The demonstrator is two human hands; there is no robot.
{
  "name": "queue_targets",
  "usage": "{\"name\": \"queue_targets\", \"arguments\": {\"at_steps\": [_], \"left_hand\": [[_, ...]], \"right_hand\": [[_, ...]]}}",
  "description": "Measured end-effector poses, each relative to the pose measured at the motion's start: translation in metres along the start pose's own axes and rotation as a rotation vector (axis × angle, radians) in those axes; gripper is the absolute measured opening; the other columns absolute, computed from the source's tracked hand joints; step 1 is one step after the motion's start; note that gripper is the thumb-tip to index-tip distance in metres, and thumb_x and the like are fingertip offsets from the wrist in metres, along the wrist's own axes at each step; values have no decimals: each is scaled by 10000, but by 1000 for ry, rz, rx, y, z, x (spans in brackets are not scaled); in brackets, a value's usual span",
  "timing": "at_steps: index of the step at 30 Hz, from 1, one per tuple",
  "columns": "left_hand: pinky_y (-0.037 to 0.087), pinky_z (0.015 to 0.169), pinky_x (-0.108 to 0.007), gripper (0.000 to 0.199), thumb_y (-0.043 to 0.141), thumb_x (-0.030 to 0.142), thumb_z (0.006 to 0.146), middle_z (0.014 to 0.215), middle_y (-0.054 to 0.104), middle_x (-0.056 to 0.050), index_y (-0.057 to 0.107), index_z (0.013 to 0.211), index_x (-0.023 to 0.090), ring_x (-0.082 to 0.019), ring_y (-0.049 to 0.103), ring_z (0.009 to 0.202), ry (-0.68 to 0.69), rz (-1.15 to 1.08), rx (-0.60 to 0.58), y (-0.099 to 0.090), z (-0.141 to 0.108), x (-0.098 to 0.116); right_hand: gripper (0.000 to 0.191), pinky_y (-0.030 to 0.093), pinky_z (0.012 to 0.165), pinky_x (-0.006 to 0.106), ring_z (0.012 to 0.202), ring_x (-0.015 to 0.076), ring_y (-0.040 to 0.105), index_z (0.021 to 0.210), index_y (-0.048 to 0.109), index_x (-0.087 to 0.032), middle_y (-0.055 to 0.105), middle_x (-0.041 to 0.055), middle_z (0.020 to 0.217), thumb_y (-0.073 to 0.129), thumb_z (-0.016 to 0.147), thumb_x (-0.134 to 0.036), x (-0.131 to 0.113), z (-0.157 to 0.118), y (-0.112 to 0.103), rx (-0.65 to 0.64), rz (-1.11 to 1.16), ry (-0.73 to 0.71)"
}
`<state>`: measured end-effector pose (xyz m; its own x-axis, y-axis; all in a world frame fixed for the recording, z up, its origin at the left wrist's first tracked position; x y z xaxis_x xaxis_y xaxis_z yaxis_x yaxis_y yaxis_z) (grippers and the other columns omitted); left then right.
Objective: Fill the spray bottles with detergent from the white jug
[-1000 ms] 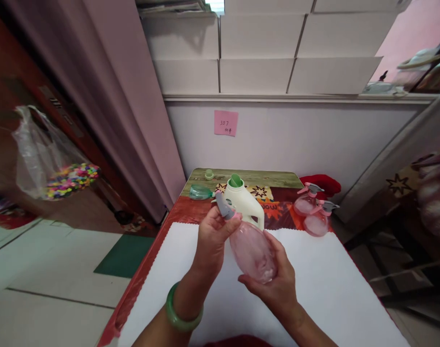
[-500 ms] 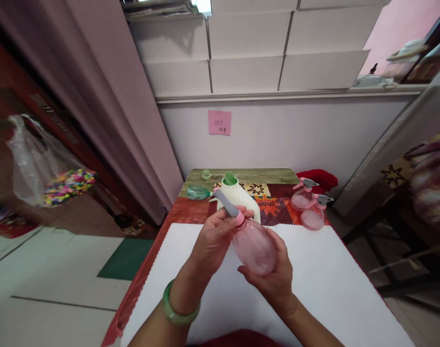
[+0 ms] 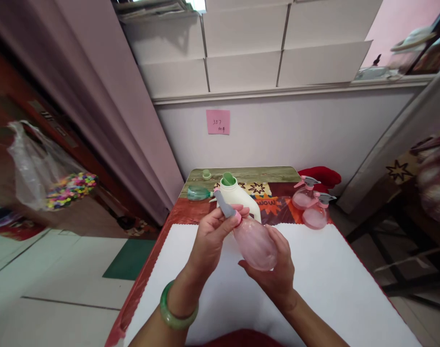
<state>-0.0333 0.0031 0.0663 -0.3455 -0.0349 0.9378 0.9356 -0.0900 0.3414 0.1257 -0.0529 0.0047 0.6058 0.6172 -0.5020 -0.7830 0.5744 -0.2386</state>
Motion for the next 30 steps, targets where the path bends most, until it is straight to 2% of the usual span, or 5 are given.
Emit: {"name": "queue_targets", "arguments": {"at_steps": [6,11,18,24,30], "left_hand": [[530,720,-262,272,921,267,652,834,766,-22,742,837,182,-150,689,752,153,29,212,-10,5,13],[557,771,-303,273,825,361,790,973,778,-63,761,988,184,-168,707,799,168,-1,249,-22,13,25],[605,830,-351,254,669,330,921,993,789,-117,753,1046,126,-187,726,794,143,-312,230,-77,29,30],[608,847,-385,333,430,215,1030,1116,777,-152,638,1278,132,-219,741,986,125,-613,306,-154,38,-11],[583,792,-329,457,374,170,1026,1090,765,-116,497,1465,206,-155,715,825,17,-817,253,-219,25,-107]], "right_hand": [[983,619,924,539,1193,351,633,1526,386,-196,614,179,1301,886,712,-429,-4,-1,0,21,-28,-57],[983,625,915,541,1179,354,641,1514,398,-196,621,176,1302,882,701,-461,2,-5,-1,19,-27,-23],[942,578,974,590,1193,364,624,1499,395,-257,602,147,1324,863,703,-445,18,-9,-3,-64,43,137],[922,560,964,566,1186,370,623,1458,445,-234,584,144,1348,863,679,-495,39,-12,-8,-52,101,343],[906,517,987,501,1211,345,584,1380,453,-215,562,137,1330,872,635,-516,64,35,-10,-65,87,416]]}}
Point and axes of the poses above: each hand's wrist, its own z-axis towards the middle knuckle, its own y-axis out of the palm, x = y × z, the point moved 7 cm from there along z, towards the middle knuckle
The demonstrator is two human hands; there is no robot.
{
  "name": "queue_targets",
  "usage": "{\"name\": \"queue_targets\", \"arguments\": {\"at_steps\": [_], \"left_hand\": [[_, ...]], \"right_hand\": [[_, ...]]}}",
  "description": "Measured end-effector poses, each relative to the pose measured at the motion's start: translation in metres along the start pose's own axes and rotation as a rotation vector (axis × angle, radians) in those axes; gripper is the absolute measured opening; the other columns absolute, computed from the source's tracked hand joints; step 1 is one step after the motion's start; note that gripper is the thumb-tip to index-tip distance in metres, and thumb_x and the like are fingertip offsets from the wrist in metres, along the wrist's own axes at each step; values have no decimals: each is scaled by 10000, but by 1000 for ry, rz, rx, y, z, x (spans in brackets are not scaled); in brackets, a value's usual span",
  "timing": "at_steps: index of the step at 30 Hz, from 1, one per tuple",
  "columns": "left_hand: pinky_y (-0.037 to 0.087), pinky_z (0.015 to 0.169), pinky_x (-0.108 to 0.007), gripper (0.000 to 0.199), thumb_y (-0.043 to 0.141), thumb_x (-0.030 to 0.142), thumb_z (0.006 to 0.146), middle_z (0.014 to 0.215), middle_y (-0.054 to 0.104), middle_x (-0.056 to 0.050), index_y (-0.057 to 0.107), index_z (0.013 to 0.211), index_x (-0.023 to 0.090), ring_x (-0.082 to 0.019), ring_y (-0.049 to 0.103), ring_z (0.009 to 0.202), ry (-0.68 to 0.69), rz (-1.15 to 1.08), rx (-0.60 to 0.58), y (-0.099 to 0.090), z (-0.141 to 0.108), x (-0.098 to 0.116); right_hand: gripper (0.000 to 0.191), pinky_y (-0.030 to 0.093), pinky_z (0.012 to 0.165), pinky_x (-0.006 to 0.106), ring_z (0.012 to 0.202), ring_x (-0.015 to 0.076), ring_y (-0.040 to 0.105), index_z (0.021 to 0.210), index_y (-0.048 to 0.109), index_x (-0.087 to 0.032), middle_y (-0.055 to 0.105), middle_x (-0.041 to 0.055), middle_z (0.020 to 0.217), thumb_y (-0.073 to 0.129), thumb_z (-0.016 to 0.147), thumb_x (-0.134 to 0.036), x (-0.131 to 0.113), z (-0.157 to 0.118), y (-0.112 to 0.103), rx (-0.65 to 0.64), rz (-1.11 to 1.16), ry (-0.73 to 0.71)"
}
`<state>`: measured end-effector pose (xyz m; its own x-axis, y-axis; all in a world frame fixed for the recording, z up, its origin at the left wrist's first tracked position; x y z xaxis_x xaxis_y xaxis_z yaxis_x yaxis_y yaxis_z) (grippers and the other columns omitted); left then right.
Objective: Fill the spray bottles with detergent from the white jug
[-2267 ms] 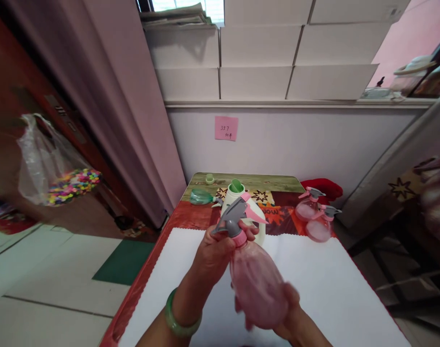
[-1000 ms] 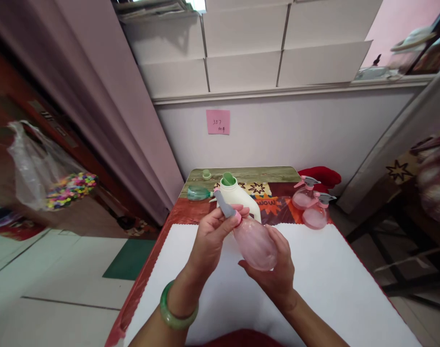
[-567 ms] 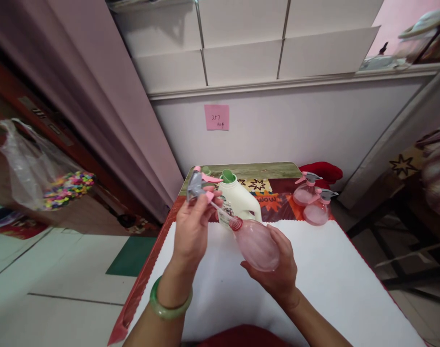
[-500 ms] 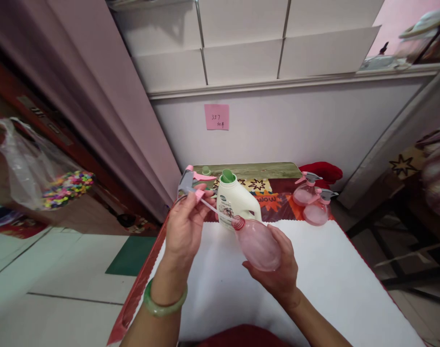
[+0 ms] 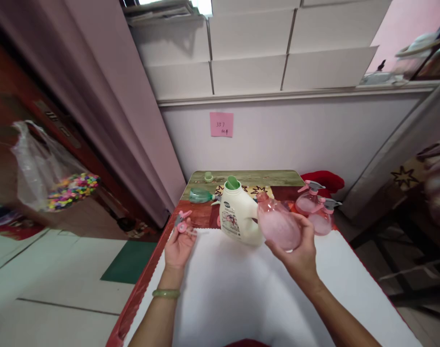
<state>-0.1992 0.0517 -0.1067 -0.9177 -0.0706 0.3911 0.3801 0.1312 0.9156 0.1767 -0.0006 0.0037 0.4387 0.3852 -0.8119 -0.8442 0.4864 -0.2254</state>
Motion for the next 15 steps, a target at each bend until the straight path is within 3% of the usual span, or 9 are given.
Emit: {"name": "queue_targets", "arguments": {"at_steps": [3,5,15], "left_hand": [[585,768,-322,449,381,132,998,1049,761,-111,567,1397,220,-142,698,743,-22,-8,41,-43,-5,-14],[597,754,-341,417,379,123,982,1011,764,-114,629,1307,202,-158,702,731,-30,-15,67,-61,-7,-19],[636,781,-415,372,406,158,964,1027,776,-152,683,1213,153,-206,733,769,-97,-31,107,-87,-2,-19]], "right_hand": [[851,505,999,477,1197,319,588,1320,480,-213,572,130,1310,881,622,-488,-11,35,3,-42,2,-66],[820,502,1007,467,1196,307,590,1308,484,-220,581,123,1306,874,630,-467,-19,53,7,-66,-19,-111],[750,530,954,479,1161,330,635,1310,501,-237,642,124,1287,819,666,-453,-40,96,34,-262,-238,-231]]}}
Point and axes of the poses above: each hand's wrist, its own z-axis towards the middle knuckle, its own y-axis out of the palm, x = y × z, the point moved 7 cm from there along z, towards the middle knuckle
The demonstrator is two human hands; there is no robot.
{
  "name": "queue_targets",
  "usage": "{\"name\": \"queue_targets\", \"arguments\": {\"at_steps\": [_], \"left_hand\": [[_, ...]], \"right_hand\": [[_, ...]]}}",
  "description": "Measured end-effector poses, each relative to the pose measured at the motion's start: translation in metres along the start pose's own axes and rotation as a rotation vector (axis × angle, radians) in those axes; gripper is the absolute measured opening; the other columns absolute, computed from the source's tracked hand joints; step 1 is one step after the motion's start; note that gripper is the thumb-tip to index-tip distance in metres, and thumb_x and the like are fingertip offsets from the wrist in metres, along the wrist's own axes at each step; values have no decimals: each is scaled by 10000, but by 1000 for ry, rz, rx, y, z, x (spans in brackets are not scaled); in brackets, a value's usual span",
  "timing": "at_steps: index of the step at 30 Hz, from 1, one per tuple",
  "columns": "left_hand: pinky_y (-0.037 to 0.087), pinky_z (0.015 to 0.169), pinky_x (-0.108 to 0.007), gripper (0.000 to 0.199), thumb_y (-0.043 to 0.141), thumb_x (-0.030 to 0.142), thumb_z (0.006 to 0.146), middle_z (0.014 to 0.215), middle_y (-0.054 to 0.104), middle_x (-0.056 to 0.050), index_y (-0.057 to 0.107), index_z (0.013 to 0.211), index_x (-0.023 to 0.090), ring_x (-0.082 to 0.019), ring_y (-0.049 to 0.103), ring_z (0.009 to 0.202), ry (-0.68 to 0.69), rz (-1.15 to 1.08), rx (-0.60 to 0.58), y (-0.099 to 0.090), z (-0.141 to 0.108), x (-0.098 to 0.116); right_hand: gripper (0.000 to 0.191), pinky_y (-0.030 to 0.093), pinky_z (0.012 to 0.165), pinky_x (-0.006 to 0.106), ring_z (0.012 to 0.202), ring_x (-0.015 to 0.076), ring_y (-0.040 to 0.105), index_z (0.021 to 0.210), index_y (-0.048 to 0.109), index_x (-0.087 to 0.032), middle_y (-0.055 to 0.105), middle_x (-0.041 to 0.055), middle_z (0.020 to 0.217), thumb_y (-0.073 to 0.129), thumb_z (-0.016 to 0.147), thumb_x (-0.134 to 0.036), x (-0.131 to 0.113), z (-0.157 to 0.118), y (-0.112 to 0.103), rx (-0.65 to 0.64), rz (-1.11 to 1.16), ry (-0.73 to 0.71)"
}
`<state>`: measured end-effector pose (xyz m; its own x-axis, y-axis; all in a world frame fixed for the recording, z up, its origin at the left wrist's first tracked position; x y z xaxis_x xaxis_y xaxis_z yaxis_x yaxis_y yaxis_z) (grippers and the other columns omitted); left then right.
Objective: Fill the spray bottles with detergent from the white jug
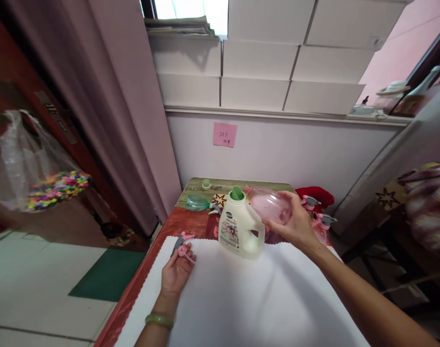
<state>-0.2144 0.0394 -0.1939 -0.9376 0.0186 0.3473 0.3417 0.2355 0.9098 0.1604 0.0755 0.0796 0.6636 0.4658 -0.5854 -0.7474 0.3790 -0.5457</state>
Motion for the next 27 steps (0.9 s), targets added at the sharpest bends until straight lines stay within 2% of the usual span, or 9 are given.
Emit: {"name": "queue_targets", "arguments": {"at_steps": [7,14,19,23,27], "left_hand": [[640,810,-433,352,400,153,970,1100,789,-146,729,1093,180,-232,768,823,-35,8,4,-4,3,-3],[633,844,-437,344,418,169,983,1108,788,-155,732,1124,158,-232,770,842,-49,31,24,-2,1,-4],[628,862,-428,337,442,166,973,1077,794,-142,729,1150,170,-226,769,849,-56,40,44,0,-1,-4],[633,850,-444,336,435,158,973,1085,792,-149,742,1108,165,-234,768,842,-61,29,44,2,-1,-5],[637,839,-452,343,417,151,978,1090,791,-153,754,1044,153,-244,769,852,-57,22,45,2,0,-5]], "right_hand": [[704,571,742,397,868,255,701,1297,507,-229,658,120,1279,787,676,-408,-5,8,4,-140,-90,5],[702,558,884,445,1128,330,668,1298,524,-223,669,127,1275,786,674,-410,-14,19,0,-199,-181,-99],[696,561,859,449,1059,319,692,1308,532,-232,688,117,1250,780,685,-418,-18,29,-2,-258,-224,-119],[720,566,792,422,1007,317,702,1308,549,-212,707,121,1195,795,669,-436,-21,36,-4,-303,-255,-85],[718,559,791,421,1008,317,701,1298,562,-211,713,117,1180,800,661,-442,-26,41,-6,-332,-259,-89]]}}
Point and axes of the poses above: each hand's wrist, its own z-axis towards the middle knuckle, its own y-axis out of the palm, x = y × z, the point moved 7 cm from there along z, towards the middle knuckle
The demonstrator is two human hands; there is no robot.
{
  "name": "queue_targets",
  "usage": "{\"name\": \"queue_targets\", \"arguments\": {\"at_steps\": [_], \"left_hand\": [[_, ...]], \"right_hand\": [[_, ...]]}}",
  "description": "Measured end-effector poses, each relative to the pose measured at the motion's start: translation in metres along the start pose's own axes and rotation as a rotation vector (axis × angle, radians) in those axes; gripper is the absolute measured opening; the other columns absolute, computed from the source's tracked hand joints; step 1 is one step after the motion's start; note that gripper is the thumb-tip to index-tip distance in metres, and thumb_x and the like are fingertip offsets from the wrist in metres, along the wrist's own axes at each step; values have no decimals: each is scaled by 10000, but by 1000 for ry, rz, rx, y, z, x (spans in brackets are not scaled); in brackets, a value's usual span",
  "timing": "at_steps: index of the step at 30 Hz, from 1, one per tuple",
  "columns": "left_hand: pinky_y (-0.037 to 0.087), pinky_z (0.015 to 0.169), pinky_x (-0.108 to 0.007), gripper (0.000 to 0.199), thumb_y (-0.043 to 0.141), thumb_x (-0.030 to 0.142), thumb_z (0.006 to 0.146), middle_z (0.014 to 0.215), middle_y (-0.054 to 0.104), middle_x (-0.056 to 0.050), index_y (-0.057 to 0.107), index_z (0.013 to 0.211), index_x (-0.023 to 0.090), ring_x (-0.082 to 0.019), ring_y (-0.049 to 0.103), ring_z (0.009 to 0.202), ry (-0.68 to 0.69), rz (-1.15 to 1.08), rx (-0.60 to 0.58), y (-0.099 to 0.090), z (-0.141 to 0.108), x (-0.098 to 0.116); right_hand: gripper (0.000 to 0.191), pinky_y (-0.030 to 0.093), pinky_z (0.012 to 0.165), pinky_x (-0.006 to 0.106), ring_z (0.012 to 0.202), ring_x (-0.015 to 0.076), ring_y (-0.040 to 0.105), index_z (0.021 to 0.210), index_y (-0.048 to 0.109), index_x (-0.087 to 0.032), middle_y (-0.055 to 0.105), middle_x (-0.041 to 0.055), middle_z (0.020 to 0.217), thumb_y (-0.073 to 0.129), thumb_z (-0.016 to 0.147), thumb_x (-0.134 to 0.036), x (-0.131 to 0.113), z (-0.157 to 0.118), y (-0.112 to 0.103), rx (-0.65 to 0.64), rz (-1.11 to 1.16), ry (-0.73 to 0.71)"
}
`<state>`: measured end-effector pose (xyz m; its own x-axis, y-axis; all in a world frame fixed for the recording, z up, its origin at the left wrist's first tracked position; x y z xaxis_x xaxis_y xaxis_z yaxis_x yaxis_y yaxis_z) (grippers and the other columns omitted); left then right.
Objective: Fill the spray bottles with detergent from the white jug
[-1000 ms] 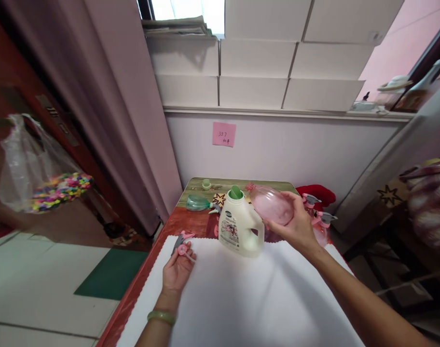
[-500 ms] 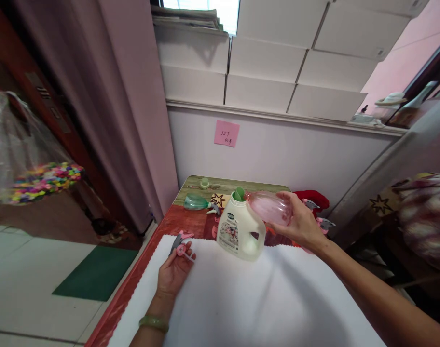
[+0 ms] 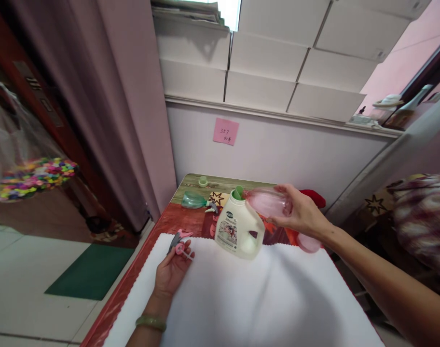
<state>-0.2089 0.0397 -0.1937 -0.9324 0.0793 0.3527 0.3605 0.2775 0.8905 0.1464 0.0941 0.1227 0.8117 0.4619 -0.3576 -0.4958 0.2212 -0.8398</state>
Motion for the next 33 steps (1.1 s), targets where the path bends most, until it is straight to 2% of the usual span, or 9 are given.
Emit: {"name": "queue_targets", "arguments": {"at_steps": [5,8,13,18,23,33], "left_hand": [[629,865,-453,337,432,158,973,1111,787,-151,756,1066,172,-254,770,895,-9,-10,-18,-2,1,-1],[627,866,-451,333,434,161,980,1112,787,-152,760,1052,164,-251,769,889,-3,1,-20,-3,1,-1],[627,865,-458,335,432,159,990,1117,784,-161,761,1046,130,-252,768,883,6,4,-23,-5,3,0],[621,878,-443,332,434,194,1002,1126,787,-137,760,1052,152,-238,769,885,-19,13,-35,-8,6,-1],[611,910,-442,338,427,177,1004,1132,786,-135,762,1044,160,-224,770,872,-7,46,-46,-10,6,0],[607,914,-455,338,430,178,1005,1131,783,-153,766,1028,143,-230,770,859,-8,41,-44,-9,6,0]], "right_hand": [[720,543,890,462,1120,346,677,1291,555,-225,698,120,1253,819,656,-439,-3,4,-2,-27,-18,-6],[719,541,908,462,1107,341,683,1295,551,-221,700,123,1256,818,667,-445,-5,6,-3,-39,-41,-14],[709,545,894,461,1066,341,692,1281,559,-218,706,125,1237,816,665,-457,-9,10,-6,-64,-59,-23],[685,552,853,452,1030,336,695,1283,538,-236,700,127,1247,783,692,-481,-13,15,-8,-145,-52,-1],[692,543,868,447,1083,338,678,1298,518,-244,683,124,1294,771,702,-489,-13,19,-10,-176,-55,-1],[675,509,743,363,960,307,697,1268,543,-211,719,129,1163,768,697,-490,-23,27,-15,-229,-150,-8]]}}
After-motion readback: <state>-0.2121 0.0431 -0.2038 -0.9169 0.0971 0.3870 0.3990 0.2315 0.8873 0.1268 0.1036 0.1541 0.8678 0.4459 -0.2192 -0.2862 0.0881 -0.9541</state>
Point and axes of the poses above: each hand's wrist, its own z-axis towards the middle knuckle, its own y-axis out of the palm, x = y × z, the point moved 7 cm from there along z, towards the middle knuckle
